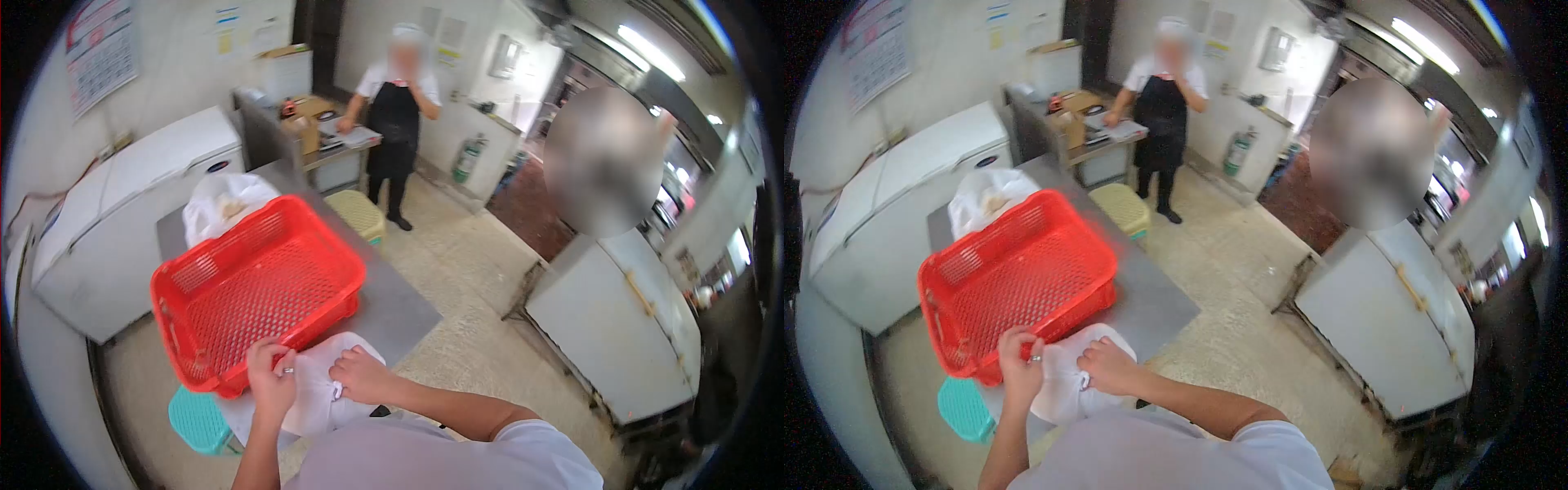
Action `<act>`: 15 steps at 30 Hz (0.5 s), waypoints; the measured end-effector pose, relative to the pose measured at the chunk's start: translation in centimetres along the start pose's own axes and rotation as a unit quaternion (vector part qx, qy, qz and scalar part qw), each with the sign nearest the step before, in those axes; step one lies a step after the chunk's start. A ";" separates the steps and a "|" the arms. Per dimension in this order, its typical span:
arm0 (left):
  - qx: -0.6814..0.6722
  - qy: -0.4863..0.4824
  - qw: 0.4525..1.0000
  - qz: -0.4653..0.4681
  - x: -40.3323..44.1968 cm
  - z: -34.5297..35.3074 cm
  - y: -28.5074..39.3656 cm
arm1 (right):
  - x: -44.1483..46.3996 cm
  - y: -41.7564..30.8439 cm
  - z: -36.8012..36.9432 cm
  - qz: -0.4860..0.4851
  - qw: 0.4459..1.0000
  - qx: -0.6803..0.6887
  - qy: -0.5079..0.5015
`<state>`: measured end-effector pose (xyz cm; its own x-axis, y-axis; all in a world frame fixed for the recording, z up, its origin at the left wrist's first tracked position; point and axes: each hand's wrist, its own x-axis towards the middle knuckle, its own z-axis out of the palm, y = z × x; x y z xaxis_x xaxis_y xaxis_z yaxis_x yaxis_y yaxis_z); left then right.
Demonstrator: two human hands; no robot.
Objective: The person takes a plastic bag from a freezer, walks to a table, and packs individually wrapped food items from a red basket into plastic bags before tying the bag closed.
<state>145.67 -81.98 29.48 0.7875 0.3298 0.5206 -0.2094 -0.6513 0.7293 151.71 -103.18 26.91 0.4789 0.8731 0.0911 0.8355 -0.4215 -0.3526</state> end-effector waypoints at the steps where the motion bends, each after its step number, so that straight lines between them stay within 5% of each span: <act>1: -0.003 -0.002 1.000 -0.002 0.5 -0.1 -0.2 | -0.8 0.0 -0.4 0.021 1.000 0.010 0.002; 5: 0.020 -0.011 0.999 0.036 4.0 -0.8 -2.5 | -3.0 0.4 -1.6 0.091 0.990 0.086 0.062; 12: 0.087 0.101 0.990 -0.050 16.9 -1.8 -13.1 | -4.9 1.9 -3.4 0.203 0.930 0.195 0.239; 15: 0.121 0.137 0.978 -0.099 21.6 -2.2 -14.9 | -5.3 3.7 -4.1 0.189 0.935 0.183 0.239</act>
<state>164.57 -63.68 30.85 0.6071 0.6152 0.5029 0.1018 -0.6880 0.7186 153.32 -110.38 28.90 0.8597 0.4328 0.2713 0.4768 -0.4892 -0.7303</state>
